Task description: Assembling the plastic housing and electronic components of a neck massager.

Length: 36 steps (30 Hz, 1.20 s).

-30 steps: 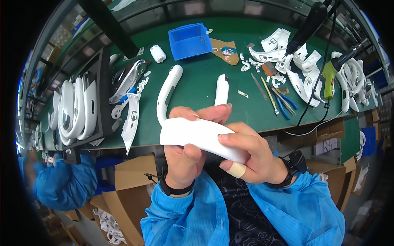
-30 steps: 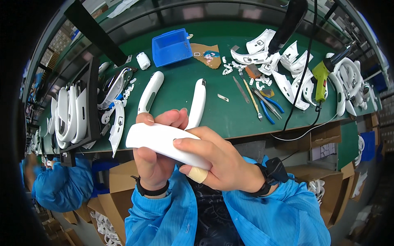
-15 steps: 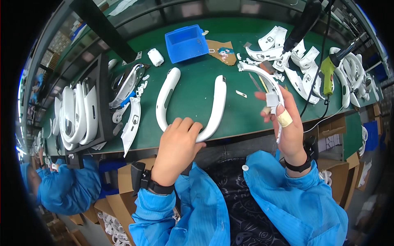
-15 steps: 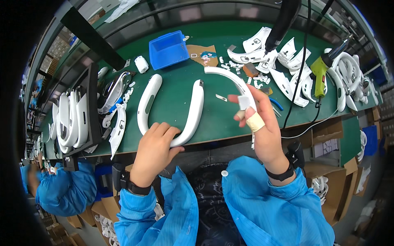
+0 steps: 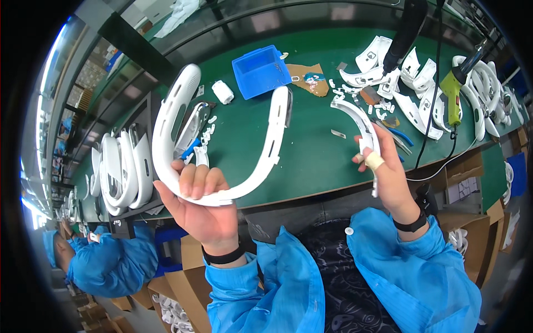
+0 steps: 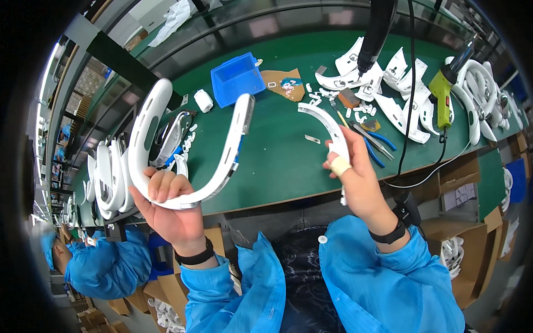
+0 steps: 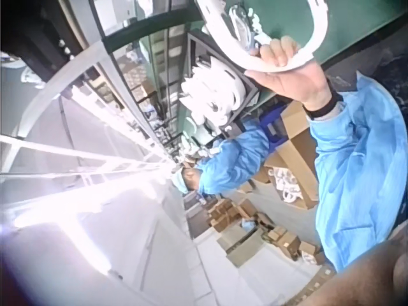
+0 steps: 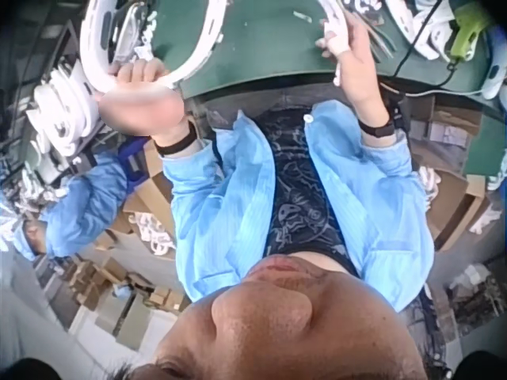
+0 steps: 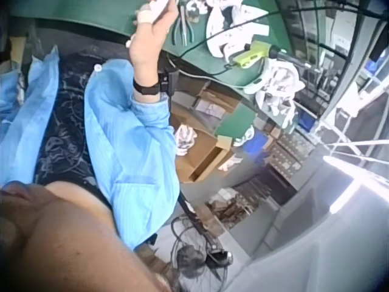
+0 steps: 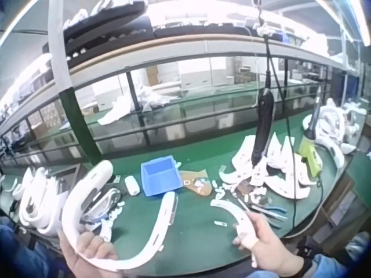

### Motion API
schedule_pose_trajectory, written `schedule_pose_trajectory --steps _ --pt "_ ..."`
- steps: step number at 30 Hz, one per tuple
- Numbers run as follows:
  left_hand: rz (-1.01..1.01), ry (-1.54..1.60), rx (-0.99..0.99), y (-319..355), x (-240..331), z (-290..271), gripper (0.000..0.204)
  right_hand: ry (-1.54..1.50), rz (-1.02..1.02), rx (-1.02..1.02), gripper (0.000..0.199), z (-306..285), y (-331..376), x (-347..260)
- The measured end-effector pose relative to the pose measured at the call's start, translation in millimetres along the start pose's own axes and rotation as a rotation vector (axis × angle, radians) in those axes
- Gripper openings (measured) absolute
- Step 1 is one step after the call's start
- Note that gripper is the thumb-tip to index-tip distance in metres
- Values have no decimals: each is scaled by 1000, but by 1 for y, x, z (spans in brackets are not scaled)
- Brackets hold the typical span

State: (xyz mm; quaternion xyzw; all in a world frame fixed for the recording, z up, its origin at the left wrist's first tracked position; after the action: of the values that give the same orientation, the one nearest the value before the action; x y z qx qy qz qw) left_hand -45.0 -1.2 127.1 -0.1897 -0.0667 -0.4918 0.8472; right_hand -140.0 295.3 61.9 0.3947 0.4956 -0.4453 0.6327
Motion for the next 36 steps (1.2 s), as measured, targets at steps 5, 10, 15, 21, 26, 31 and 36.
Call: schedule_pose_trajectory --steps 5,10,15,21,26,31,36 --pt "-35 299 88 -1 0 13 26 555 -370 45 51 6 -22 7" --pt "-127 509 159 3 -5 19 24 1123 -481 65 60 24 -23 1" --pt "-253 663 226 5 -24 24 23 846 -709 -49 78 42 -3 -47" --pt "-349 709 293 18 -39 12 36 -313 -244 -87 72 45 -11 -57" --pt "-435 746 254 28 -51 -1 49 -622 126 -399 50 52 -12 -53" --pt "-495 181 392 49 -57 -13 68 -597 39 -263 44 66 -13 -72" --pt "-462 -678 313 74 -44 -27 57 -494 -11 -280 43 66 -17 -92"
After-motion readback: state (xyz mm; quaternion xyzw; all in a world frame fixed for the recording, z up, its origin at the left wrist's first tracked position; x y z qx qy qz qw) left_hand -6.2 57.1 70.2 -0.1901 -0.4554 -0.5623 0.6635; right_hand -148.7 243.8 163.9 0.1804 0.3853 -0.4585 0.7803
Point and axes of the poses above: each hand's wrist, its own y-axis away from the middle knuckle, its own z-axis out of the palm, x = y × z, the point moved 3 cm from there along -y, towards the middle knuckle, and after that the axes turned 2 degrees about -y, right-handed, at the moved point
